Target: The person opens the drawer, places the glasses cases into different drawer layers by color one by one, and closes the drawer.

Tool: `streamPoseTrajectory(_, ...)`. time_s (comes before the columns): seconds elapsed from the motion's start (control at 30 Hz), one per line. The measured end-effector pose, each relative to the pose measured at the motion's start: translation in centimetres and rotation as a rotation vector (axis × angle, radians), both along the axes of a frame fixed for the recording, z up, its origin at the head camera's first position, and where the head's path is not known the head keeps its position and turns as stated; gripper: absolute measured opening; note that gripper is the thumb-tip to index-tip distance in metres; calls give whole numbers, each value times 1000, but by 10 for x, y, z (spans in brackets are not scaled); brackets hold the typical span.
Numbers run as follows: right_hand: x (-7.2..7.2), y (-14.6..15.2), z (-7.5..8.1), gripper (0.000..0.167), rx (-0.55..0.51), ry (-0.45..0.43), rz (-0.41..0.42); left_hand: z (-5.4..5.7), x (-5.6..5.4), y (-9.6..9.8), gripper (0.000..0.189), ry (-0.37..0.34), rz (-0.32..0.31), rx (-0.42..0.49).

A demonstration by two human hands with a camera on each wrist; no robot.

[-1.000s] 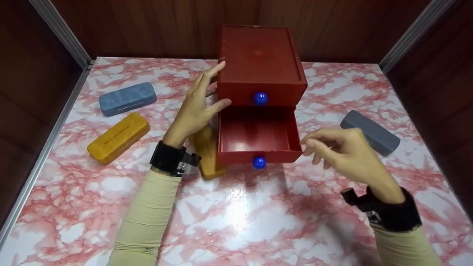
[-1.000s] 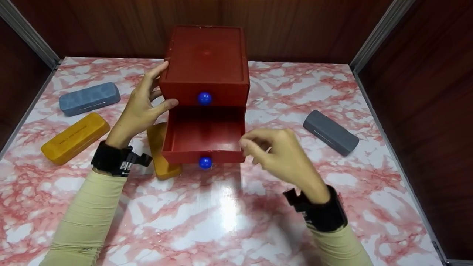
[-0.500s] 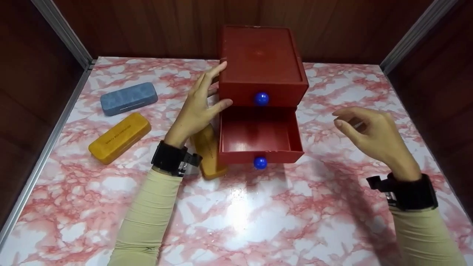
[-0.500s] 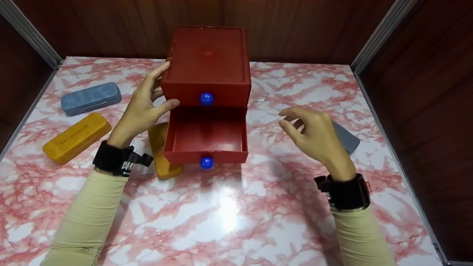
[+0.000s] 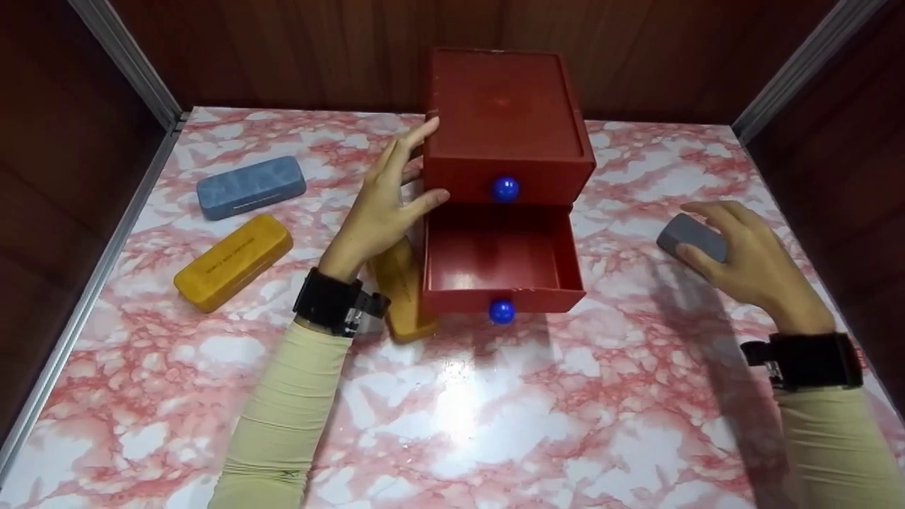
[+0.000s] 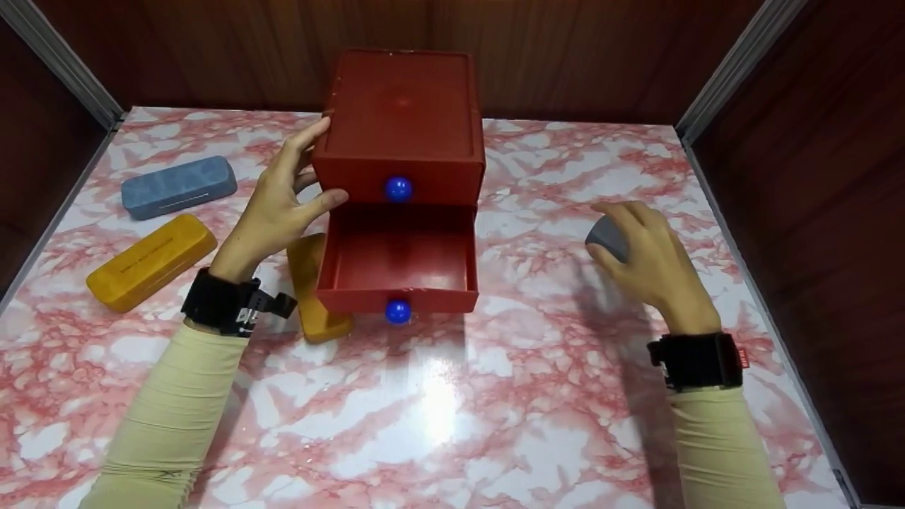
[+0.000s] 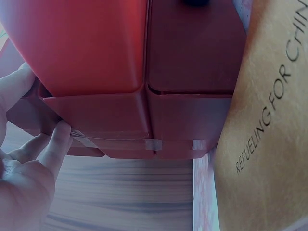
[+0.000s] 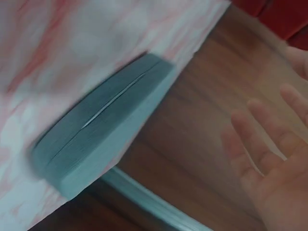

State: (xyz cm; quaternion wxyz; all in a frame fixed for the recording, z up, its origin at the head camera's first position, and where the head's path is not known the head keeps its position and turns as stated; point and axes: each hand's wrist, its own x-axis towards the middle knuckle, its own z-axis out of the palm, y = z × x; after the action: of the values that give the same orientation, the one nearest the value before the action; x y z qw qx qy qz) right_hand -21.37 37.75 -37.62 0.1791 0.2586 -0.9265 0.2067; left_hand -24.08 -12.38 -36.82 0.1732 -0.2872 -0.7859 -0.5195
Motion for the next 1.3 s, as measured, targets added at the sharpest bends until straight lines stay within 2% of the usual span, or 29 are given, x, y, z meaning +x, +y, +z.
streamPoseTrajectory(0.13,-5,18,-9,71,7,-51,2,-1,-2,1,82,-17,8,0)
streamPoseTrajectory(0.33,-7,41,-22,85,70,-204,-82,-1,-1,1,80,-2,-1,1)
streamPoseTrajectory(0.5,-8,54,-29,90,116,-310,-152,-1,0,0,80,10,-4,-5)
streamPoseTrajectory(0.63,-9,62,-34,92,116,-376,-156,0,0,0,80,-4,-6,3)
streamPoseTrajectory(0.8,-10,69,-41,92,115,-427,-145,1,1,1,80,-4,-7,4)
streamPoseTrajectory(0.97,-9,72,-45,95,164,-472,-142,0,0,1,80,0,-6,-3)
streamPoseTrajectory(1.1,-8,71,-45,94,201,-456,-136,-1,-1,1,81,-2,-12,7)
streamPoseTrajectory(1.3,-6,68,-43,94,205,-501,-144,-1,-1,1,83,-7,-16,19)
